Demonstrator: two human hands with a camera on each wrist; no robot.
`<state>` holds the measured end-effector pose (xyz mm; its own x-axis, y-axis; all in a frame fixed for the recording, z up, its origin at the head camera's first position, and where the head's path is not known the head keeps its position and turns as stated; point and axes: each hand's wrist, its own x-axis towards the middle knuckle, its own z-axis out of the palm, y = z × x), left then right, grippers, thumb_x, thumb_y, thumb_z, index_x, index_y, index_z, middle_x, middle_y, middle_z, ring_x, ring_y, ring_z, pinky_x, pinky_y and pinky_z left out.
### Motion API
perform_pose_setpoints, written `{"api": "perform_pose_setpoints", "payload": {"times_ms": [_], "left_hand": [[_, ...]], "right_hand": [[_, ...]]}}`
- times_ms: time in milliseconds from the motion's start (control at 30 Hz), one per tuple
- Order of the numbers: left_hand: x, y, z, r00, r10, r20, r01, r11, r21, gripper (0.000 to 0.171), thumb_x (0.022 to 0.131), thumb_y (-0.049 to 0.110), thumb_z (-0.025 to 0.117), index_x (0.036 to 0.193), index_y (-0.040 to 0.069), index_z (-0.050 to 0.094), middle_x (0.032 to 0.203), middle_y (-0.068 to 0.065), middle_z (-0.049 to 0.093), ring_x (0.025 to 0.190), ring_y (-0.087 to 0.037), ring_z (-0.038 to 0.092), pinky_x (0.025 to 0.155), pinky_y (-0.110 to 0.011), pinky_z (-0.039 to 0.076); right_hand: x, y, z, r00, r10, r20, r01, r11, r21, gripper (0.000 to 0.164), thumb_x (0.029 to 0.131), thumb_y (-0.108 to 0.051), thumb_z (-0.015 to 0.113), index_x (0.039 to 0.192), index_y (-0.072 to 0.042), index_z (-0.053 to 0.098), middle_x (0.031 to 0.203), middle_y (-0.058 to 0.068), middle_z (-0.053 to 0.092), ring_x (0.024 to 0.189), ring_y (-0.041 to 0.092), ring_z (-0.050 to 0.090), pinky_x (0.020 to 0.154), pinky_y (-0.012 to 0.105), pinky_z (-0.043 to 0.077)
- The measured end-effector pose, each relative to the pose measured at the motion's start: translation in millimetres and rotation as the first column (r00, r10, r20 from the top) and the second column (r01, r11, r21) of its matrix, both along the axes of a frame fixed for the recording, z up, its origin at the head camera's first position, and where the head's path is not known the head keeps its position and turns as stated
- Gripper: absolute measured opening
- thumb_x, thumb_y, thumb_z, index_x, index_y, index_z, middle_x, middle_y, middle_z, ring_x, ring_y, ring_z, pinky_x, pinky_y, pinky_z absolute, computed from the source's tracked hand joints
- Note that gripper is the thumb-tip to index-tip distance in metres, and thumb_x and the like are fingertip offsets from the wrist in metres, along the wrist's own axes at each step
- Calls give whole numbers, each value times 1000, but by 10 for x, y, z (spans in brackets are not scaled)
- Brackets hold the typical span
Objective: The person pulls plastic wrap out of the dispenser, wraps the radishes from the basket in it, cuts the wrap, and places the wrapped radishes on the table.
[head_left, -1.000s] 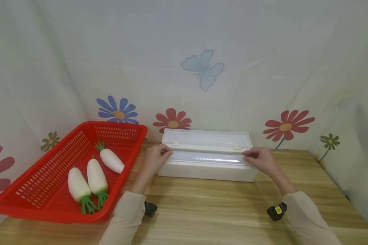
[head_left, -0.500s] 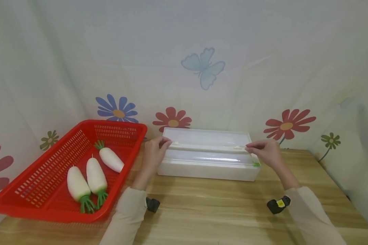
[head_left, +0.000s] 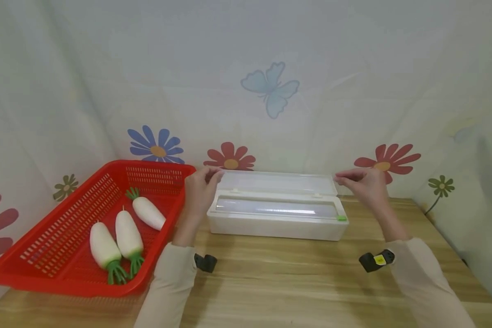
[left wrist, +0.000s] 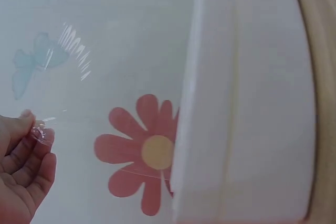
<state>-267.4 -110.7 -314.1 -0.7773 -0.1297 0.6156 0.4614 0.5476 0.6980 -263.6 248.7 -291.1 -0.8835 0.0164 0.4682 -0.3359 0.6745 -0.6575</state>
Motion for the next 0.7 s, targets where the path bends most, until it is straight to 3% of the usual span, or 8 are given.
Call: {"api": "perform_pose_setpoints", "payload": {"times_ms": [133,267,367,533,700], "left_hand": [[39,7,99,999,-3,-39,4,999,34,23,86,24,63,98,5,67,85,-8,68,68,-18,59,61,-24,51],[91,14,192,998,1,-56,2,999,54,26,86,28,62,98,7,67,86,-6,68,64,-16,59,57,-24,50],[128,22,258,998,11,-63,-7,998,69,25,86,29,62,99,8,67,89,-4,68,69,-16,61,61,-25,52],[174,28,376,995,33,-96,-26,997,75,25,85,26,62,98,5,67,89,-8,68,73,-16,62,65,-22,51],[222,21,491,984,41,-175,-30,998,63,22,84,20,64,93,0,67,85,-11,68,70,-18,62,61,-17,48]], "right_hand": [[54,-22,122,1000,-26,-15,26,999,-34,23,79,-14,71,94,3,69,84,12,69,63,-12,55,57,10,46],[73,-11,198,996,-35,-77,30,997,-67,21,78,-14,72,91,2,71,69,-17,64,63,-11,56,55,10,45],[110,-13,262,995,-28,-100,18,995,-98,22,79,-14,71,91,4,70,66,-30,57,63,-9,57,53,11,45],[178,-25,362,991,-32,-132,12,989,-149,24,78,-15,71,93,4,70,66,-31,59,56,-3,60,49,15,47],[226,-39,439,983,-65,-173,37,986,-164,26,77,-16,72,94,4,69,66,-34,56,53,-5,60,47,14,46]]}}
